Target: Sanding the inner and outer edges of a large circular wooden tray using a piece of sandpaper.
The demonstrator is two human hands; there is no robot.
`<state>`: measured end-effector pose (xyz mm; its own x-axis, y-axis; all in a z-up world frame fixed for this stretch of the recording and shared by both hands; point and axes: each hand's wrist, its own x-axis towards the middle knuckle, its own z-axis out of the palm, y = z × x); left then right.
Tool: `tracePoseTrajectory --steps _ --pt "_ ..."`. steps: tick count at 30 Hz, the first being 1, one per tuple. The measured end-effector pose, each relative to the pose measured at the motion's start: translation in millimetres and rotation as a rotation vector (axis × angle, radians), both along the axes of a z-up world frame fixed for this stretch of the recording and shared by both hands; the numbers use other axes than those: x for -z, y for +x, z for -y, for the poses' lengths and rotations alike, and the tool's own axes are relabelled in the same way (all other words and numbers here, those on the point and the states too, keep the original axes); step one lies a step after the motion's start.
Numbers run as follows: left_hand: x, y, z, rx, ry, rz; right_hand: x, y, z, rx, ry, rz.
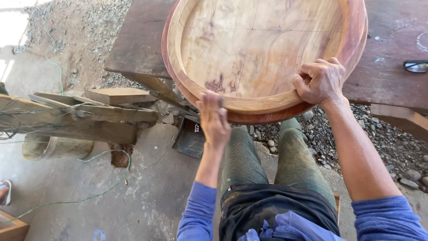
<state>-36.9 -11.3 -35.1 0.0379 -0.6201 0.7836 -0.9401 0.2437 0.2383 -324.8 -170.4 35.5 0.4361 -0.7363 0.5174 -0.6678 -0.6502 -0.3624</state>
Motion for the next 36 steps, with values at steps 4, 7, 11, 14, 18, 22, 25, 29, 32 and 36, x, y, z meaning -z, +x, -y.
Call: tracePoseTrajectory --steps 4,7,11,14,18,22,25,29,32,36 --pt "-13.4 39.3 8.1 -0.203 0.115 -0.315 0.7 0.7 -1.6 0.01 0.003 0.013" --pt "-18.3 2.3 3.5 -0.142 0.066 -0.346 -1.3 1.5 1.5 0.015 -0.018 0.026" --pt "9.8 -30.2 -16.0 -0.051 0.007 -0.237 -0.1 1.1 -3.2 0.028 -0.004 0.004" --pt "-23.5 -4.6 -8.0 -0.021 -0.019 -0.29 -0.3 1.3 -4.7 0.02 -0.007 0.009" --pt "-31.4 66.9 20.7 -0.167 0.074 -0.468 1.7 2.1 -3.1 0.039 0.008 0.02" --pt "-26.4 32.8 19.3 -0.153 0.037 -0.511 2.3 -0.3 1.6 0.023 -0.045 0.038" --pt "-19.0 -15.5 -8.8 -0.114 0.04 -0.346 10.2 -1.5 1.9 0.017 -0.016 0.034" --pt "-8.3 12.8 9.5 -0.095 0.04 -0.402 4.4 -0.4 -1.3 0.009 0.003 -0.007" --pt "-41.1 76.5 30.3 -0.107 0.164 -0.547 1.7 0.2 -1.7 0.017 0.019 0.013" --pt "-50.1 79.4 39.1 -0.069 0.197 -0.705 4.8 -0.6 -0.9 0.027 -0.027 0.027"
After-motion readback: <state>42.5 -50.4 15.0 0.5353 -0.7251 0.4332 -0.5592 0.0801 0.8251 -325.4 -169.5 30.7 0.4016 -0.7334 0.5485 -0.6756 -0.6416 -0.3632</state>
